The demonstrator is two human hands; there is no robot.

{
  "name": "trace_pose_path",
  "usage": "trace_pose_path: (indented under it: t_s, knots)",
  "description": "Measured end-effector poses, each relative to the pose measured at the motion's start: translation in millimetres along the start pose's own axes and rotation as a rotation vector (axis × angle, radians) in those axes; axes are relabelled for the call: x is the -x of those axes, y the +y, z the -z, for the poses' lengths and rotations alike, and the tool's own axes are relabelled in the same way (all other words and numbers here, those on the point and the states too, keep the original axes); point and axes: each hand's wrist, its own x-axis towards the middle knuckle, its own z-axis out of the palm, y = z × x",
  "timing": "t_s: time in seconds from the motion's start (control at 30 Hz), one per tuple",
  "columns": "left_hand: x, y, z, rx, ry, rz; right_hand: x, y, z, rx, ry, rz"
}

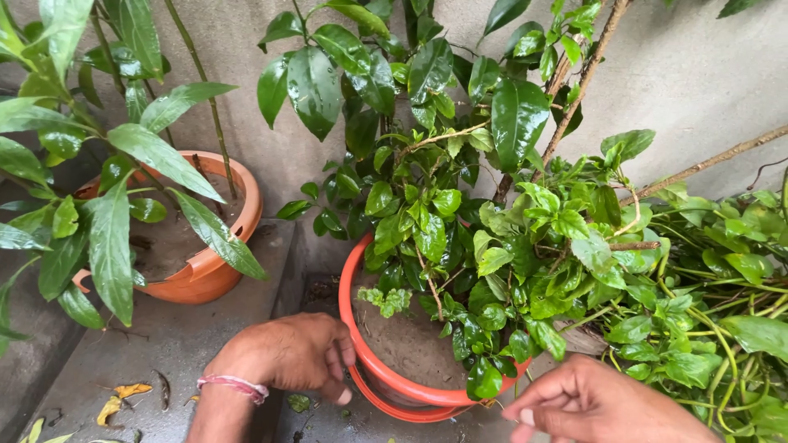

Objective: Inspecting and checking the health of leaves on multiple potted plants.

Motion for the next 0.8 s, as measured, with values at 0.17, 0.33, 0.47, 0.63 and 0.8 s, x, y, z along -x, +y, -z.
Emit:
trace_pose_path:
  t_s: [0.17,0.33,0.47,0.63,0.8]
  knots:
    - [6.6,16.2,5.5,0.065,0.014,-0.114,2.9,-12.2,-2.7,0.176,0.2,-0.22]
    - [5.9,37.3,-0.6,0.083,0.007,-0.239,1.3,-51.3,-21.6,0.067,0.455,-0.328]
    - [-14.0,68.2,-30.0,-0.031,-0.111,-0.439,-8.2,-37.3,-19.3,0.211,0.571,-0.238]
    - [-52.0,83.1,-72.1,-0.062,-0.228,-0.599,-22.6,-35.8,-21.2,0.11,0.574,-0.09]
    - [-39.4,95.0,-65.1,-0.212,-0.121,-0.411,-29.4,-18.6,-10.2,0.05,0.632,0.089]
